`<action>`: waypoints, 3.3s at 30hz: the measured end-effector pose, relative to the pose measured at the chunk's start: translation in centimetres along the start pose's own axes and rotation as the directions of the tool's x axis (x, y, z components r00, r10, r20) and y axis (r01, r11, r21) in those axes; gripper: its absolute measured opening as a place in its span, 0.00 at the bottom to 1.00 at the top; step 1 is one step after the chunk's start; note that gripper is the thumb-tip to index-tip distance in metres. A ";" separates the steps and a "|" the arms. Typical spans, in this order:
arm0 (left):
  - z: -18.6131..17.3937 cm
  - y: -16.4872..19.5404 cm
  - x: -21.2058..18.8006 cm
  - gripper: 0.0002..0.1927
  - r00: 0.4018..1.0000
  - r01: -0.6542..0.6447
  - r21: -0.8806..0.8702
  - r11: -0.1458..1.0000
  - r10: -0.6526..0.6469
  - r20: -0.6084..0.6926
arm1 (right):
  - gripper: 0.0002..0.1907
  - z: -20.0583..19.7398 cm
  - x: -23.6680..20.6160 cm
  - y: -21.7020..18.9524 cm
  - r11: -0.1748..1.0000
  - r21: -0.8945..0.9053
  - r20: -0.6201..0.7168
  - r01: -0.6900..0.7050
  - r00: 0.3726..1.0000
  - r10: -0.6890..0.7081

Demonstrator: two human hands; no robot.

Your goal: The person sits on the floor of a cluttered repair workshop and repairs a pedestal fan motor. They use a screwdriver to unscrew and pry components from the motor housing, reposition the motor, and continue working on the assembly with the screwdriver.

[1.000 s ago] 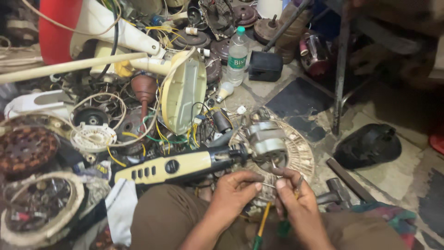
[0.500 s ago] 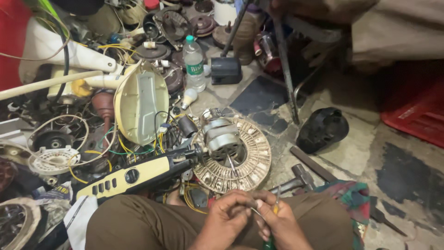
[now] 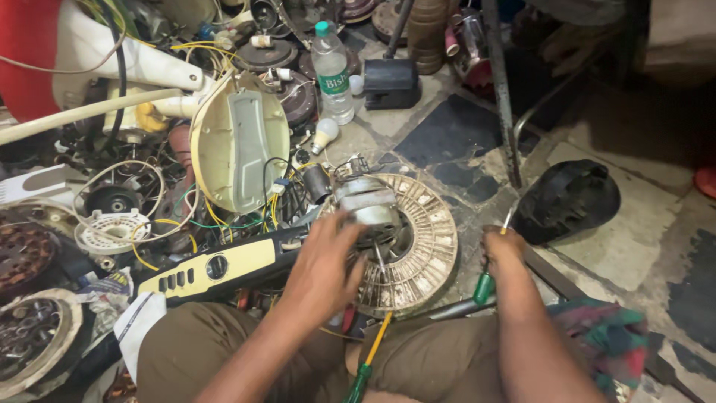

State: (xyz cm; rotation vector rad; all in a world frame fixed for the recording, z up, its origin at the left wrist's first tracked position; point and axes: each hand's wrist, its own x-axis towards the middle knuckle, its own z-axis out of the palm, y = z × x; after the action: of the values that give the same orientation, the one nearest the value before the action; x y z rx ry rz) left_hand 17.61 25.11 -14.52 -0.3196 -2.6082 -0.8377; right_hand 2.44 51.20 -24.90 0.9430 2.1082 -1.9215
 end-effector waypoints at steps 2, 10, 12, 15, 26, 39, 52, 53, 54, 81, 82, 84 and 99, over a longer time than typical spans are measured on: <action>0.6 -0.1 2.6 0.27 0.999 -0.004 0.097 0.995 0.001 0.037 | 0.12 0.3 0.0 -0.1 0.997 0.049 0.002 -0.062 0.998 0.062; 3.5 -2.2 10.1 0.40 0.944 -0.181 0.402 0.898 0.043 0.328 | 0.12 0.6 0.1 -1.8 0.979 0.189 0.103 0.080 0.990 -0.101; 3.5 -3.5 10.4 0.41 0.948 -0.242 0.323 0.915 0.152 0.279 | 0.12 0.6 -0.1 -1.7 0.991 0.121 0.120 0.064 0.990 -0.079; 4.3 -4.4 10.1 0.40 0.948 -0.130 0.228 0.965 0.053 0.315 | 0.11 0.5 0.0 -1.6 1.000 0.019 0.082 0.000 0.997 -0.001; 4.8 -4.9 9.8 0.39 0.976 -0.117 0.158 0.980 0.084 0.203 | 0.05 0.9 0.9 -2.0 0.988 0.005 -0.020 -0.155 0.988 0.156; 4.0 -5.0 9.4 0.39 0.975 -0.084 0.191 0.978 0.041 0.219 | 0.19 -1.9 -9.9 2.9 0.410 0.779 0.485 -0.475 0.870 0.087; 3.7 -5.3 9.0 0.37 0.979 -0.088 0.162 0.983 0.055 0.198 | 0.35 0.0 -14.8 5.4 0.994 0.007 0.530 0.113 0.842 -0.100; 3.7 -5.3 9.1 0.36 0.977 -0.079 0.159 0.984 0.045 0.208 | 0.36 0.3 -14.9 5.2 0.994 -0.040 0.540 0.098 0.839 -0.061; 3.7 -5.4 9.0 0.35 0.975 -0.069 0.155 0.985 0.033 0.220 | 0.35 0.6 -15.1 4.9 0.996 -0.025 0.539 0.080 0.841 -0.054; 4.1 -5.6 8.8 0.34 0.979 -0.088 0.151 0.985 0.058 0.196 | 0.29 0.6 -13.4 5.2 0.669 0.388 0.883 -0.633 0.463 -0.074; 4.2 -5.7 8.8 0.34 0.980 -0.093 0.149 0.984 0.065 0.187 | 0.29 0.6 -13.5 4.9 0.706 0.377 0.877 -0.600 0.475 -0.065; 4.3 -5.8 8.7 0.35 0.982 -0.106 0.144 0.984 0.081 0.168 | 0.30 0.6 -13.9 4.3 0.807 0.334 0.824 -0.486 0.567 0.000; 5.1 -6.3 9.0 0.37 0.980 -0.163 0.149 0.975 0.143 0.140 | 0.11 0.8 -13.6 5.5 0.398 0.399 0.914 -0.826 0.394 -0.099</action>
State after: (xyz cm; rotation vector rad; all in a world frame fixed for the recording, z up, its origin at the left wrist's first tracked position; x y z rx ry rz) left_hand 6.00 24.01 -17.79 -0.5380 -2.7067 -0.5688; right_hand 15.92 45.62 -23.01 0.3164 0.1408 -2.2841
